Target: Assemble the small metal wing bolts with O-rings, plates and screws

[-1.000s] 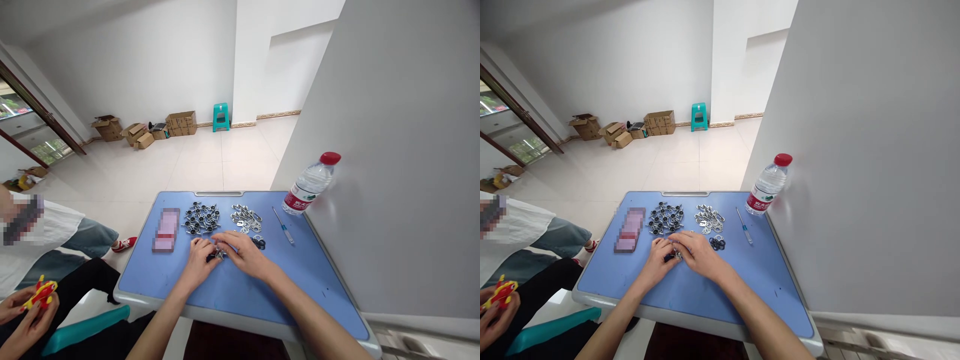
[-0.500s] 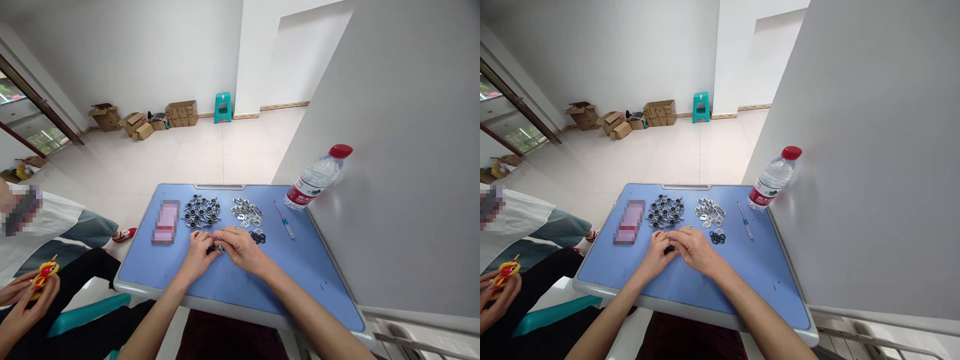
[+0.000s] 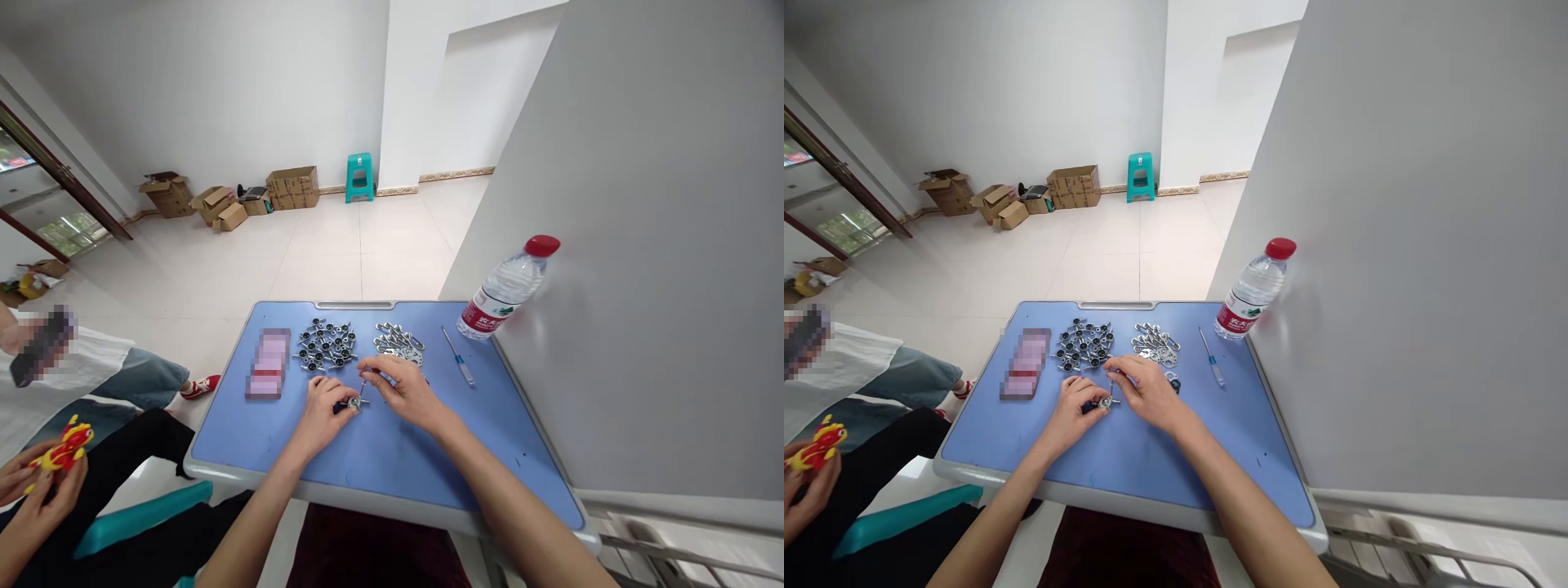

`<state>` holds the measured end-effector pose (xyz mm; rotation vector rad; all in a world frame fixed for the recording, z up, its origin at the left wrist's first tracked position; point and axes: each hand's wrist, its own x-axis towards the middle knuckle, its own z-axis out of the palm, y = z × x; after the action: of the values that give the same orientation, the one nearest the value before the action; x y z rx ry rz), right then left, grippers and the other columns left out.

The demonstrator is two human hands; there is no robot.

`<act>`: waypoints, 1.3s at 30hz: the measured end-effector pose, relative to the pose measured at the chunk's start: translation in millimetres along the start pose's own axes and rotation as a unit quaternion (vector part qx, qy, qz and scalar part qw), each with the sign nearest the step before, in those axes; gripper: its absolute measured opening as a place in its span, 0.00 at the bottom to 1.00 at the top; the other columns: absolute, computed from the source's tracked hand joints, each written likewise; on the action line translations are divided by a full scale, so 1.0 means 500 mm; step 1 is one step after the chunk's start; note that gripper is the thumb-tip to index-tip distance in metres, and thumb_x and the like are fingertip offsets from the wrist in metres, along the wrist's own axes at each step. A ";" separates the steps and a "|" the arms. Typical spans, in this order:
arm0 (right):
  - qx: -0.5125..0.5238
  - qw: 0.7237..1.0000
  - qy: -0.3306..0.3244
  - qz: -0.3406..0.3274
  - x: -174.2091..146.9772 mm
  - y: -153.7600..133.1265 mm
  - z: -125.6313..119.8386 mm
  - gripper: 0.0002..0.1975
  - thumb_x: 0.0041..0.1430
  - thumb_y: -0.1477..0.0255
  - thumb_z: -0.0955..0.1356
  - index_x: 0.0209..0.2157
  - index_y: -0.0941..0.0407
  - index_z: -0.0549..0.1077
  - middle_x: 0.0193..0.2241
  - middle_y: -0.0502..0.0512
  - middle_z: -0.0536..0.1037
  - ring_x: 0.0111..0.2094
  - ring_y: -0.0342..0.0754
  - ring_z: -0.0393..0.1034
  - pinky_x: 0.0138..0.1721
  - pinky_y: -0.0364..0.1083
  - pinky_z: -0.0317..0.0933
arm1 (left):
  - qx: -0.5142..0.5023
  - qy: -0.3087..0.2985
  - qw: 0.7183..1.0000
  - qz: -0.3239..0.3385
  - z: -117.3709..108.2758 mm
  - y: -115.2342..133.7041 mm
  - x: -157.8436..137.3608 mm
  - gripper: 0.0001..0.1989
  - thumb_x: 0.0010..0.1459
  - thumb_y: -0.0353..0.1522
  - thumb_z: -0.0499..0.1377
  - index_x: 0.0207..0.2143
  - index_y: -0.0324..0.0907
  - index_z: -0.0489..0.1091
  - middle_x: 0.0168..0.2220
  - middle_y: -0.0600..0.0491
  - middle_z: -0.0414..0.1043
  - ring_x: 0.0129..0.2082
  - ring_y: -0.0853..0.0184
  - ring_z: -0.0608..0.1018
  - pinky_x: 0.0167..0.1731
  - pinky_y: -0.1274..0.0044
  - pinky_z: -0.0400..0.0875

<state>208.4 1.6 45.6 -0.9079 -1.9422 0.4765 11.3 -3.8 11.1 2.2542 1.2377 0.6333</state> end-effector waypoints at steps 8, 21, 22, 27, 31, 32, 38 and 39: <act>-0.007 1.000 -0.018 -0.005 0.002 -0.003 -0.002 0.08 0.68 0.74 0.61 0.40 0.54 0.72 0.31 0.54 0.79 0.32 0.47 0.73 0.35 0.45 0.66 | 0.002 0.004 1.000 0.003 -0.001 0.004 0.000 0.04 0.59 0.30 0.61 0.37 0.45 0.75 0.33 0.56 0.72 0.37 0.65 0.74 0.50 0.66 0.58; -0.031 0.996 -0.038 -0.073 0.001 -0.016 0.010 0.09 0.70 0.71 0.60 0.39 0.55 0.71 0.29 0.53 0.76 0.29 0.45 0.69 0.32 0.43 0.62 | 0.011 0.010 1.000 0.007 0.000 0.005 -0.002 0.03 0.60 0.30 0.60 0.36 0.46 0.74 0.32 0.56 0.71 0.36 0.64 0.72 0.49 0.67 0.60; -0.033 0.997 -0.037 -0.066 0.001 -0.016 0.010 0.09 0.70 0.70 0.60 0.38 0.55 0.70 0.28 0.53 0.76 0.29 0.45 0.69 0.31 0.43 0.62 | 0.010 0.008 1.000 0.006 -0.001 0.005 -0.002 0.03 0.60 0.31 0.60 0.37 0.46 0.74 0.32 0.55 0.72 0.37 0.64 0.72 0.49 0.67 0.60; -0.051 0.998 -0.022 -0.027 -0.002 -0.016 0.015 0.09 0.69 0.69 0.61 0.34 0.55 0.68 0.26 0.52 0.73 0.26 0.45 0.67 0.27 0.43 0.59 | 0.001 0.007 1.000 0.004 -0.001 0.007 -0.002 0.03 0.61 0.32 0.60 0.37 0.46 0.74 0.34 0.55 0.73 0.38 0.63 0.73 0.51 0.66 0.59; -0.057 0.998 -0.010 -0.006 -0.005 -0.019 0.023 0.07 0.68 0.71 0.61 0.34 0.54 0.67 0.27 0.52 0.74 0.26 0.45 0.68 0.27 0.43 0.60 | -0.002 0.012 1.000 0.003 0.002 0.006 -0.003 0.03 0.61 0.31 0.59 0.36 0.45 0.74 0.35 0.55 0.73 0.39 0.63 0.73 0.51 0.65 0.59; -0.057 0.998 -0.008 -0.003 -0.005 -0.020 0.025 0.06 0.67 0.72 0.62 0.34 0.54 0.67 0.27 0.52 0.74 0.26 0.45 0.69 0.27 0.43 0.60 | -0.004 0.012 1.000 0.004 0.003 0.005 -0.004 0.03 0.61 0.31 0.59 0.36 0.45 0.73 0.34 0.55 0.73 0.39 0.63 0.73 0.51 0.65 0.59; -0.064 0.998 0.006 0.005 -0.004 -0.023 0.031 0.06 0.65 0.73 0.63 0.32 0.54 0.66 0.26 0.52 0.75 0.25 0.45 0.69 0.26 0.43 0.60 | -0.010 0.023 1.000 0.010 0.005 0.002 -0.006 0.03 0.61 0.31 0.60 0.35 0.44 0.74 0.35 0.54 0.74 0.39 0.63 0.73 0.52 0.64 0.58; -0.067 0.998 0.009 0.005 -0.004 -0.024 0.032 0.06 0.65 0.72 0.63 0.32 0.54 0.66 0.26 0.52 0.74 0.25 0.45 0.68 0.26 0.43 0.59 | -0.009 0.024 1.000 0.009 0.005 0.003 -0.006 0.03 0.61 0.31 0.60 0.35 0.44 0.74 0.35 0.54 0.74 0.39 0.63 0.73 0.52 0.64 0.58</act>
<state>190.5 -7.2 44.0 -1.0037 -1.9725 0.3473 12.2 -7.3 9.5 2.2499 1.2311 0.7067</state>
